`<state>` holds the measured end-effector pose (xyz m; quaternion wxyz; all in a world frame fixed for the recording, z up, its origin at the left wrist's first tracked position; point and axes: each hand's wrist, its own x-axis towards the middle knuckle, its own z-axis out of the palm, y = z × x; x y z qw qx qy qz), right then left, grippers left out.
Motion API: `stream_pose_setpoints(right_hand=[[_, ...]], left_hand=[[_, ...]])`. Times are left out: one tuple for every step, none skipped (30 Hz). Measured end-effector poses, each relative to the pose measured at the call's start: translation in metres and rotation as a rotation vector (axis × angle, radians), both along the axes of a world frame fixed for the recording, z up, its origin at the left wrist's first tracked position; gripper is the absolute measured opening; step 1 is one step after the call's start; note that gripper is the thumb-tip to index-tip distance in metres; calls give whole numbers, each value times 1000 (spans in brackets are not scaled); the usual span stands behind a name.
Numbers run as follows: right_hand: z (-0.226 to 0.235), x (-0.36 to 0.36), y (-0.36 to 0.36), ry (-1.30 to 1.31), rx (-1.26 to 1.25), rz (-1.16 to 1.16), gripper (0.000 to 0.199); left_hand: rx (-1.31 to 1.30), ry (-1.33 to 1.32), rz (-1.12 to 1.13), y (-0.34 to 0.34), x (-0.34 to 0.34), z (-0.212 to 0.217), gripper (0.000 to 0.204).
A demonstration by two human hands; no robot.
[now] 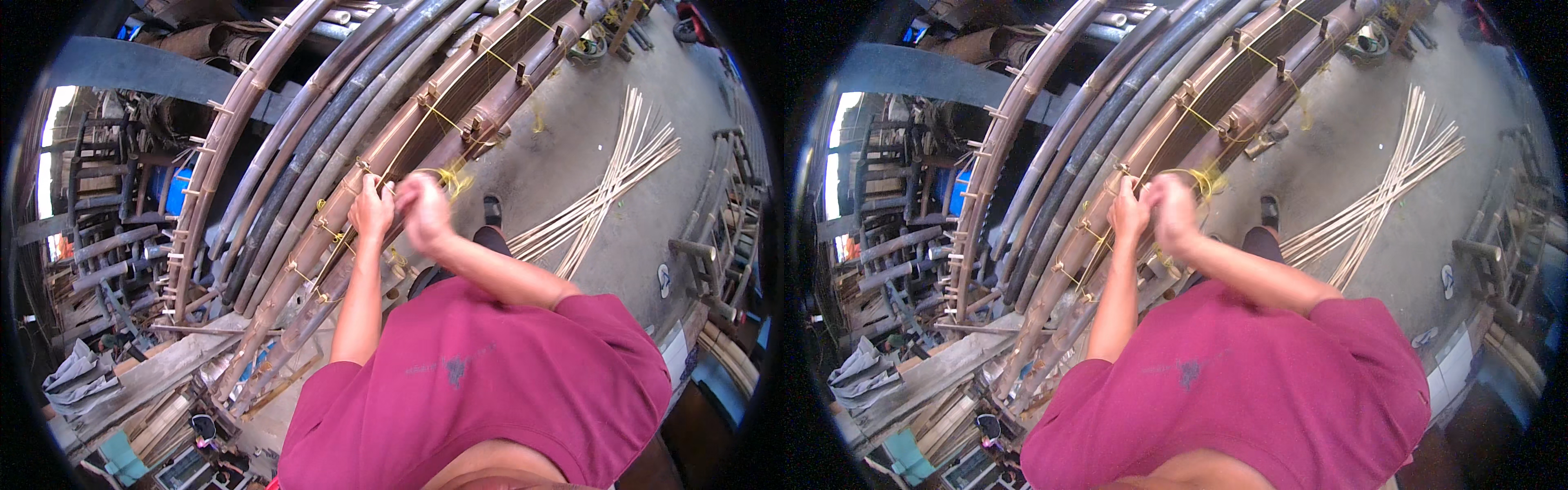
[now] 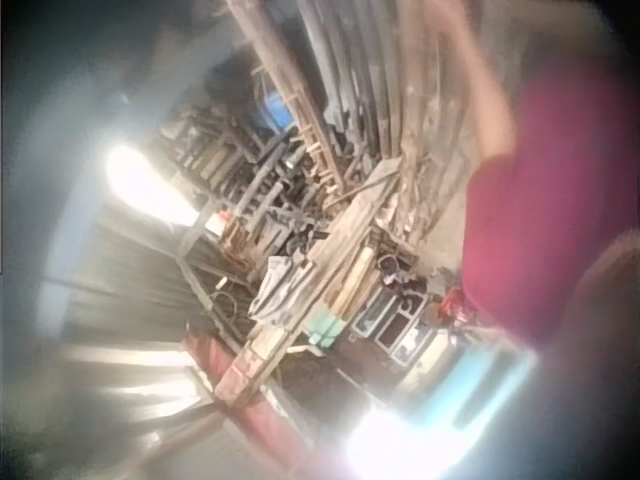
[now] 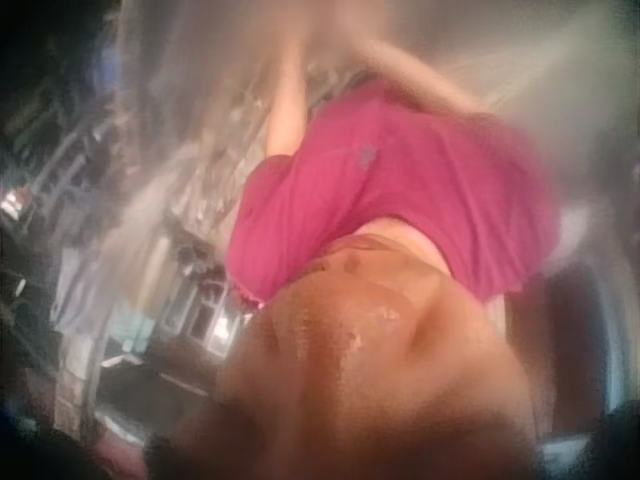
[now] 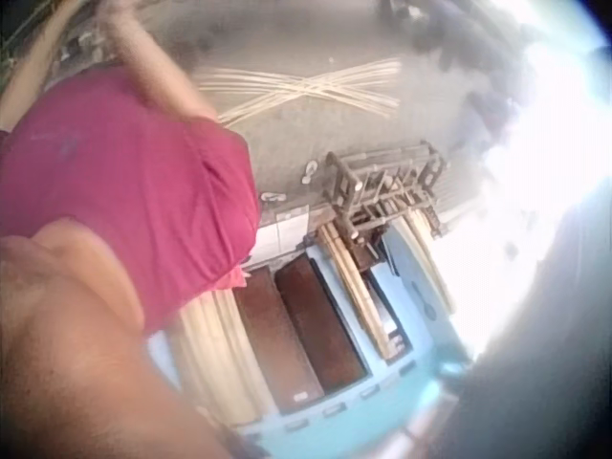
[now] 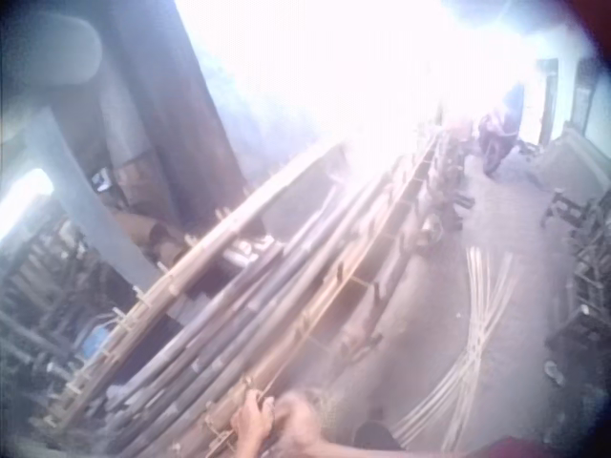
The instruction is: The person ties yellow string around multiple bamboo poles arranged in a curved rack. They repeatedly wrap and knot the string at several points along the poles to secure them together.
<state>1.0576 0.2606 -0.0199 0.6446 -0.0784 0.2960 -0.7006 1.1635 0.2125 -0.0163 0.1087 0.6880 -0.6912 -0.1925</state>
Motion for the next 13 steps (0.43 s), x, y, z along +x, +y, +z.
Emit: stream_pose_setpoints(right_hand=[[-4, 30, -18, 224, -111, -15, 25], [-7, 61, -36, 444, -214, -51, 29], [0, 62, -62, 697, -304, 90, 35], [9, 62, -88, 944, -422, 200, 40], [62, 34, -107, 1096, -463, 645, 46], [60, 18, -122, 1567, -364, 570, 55], [54, 8, -136, 2027, -242, 475, 66], [36, 3, -146, 2084, -204, 537, 64], [38, 0, -150, 2135, -163, 608, 63], [42, -7, -157, 1856, -315, 948, 57], [39, -10, -143, 1126, -313, 937, 52], [58, -10, -128, 934, -282, 953, 52], [58, -9, -131, 926, -287, 961, 52]], left_hand=[[81, 34, -48, -4, 6, -3, 32], [-84, 154, -107, -3, 11, -20, 34], [-254, 275, -154, -6, 21, -46, 35], [-429, 390, -195, -9, 28, -57, 36], [-66, 55, -104, -8, 38, -47, 41], [-29, 160, -117, -12, 29, -29, 41], [9, 262, -116, -15, 23, -17, 42], [153, 319, -74, -22, 30, -32, 41], [103, 306, -84, -22, 29, -28, 41], [52, 294, -98, -19, 26, -25, 41], [1, 282, -115, -19, 23, -20, 40], [22, 208, -110, -19, 29, -19, 41], [87, 247, -57, -20, 27, -17, 44]])
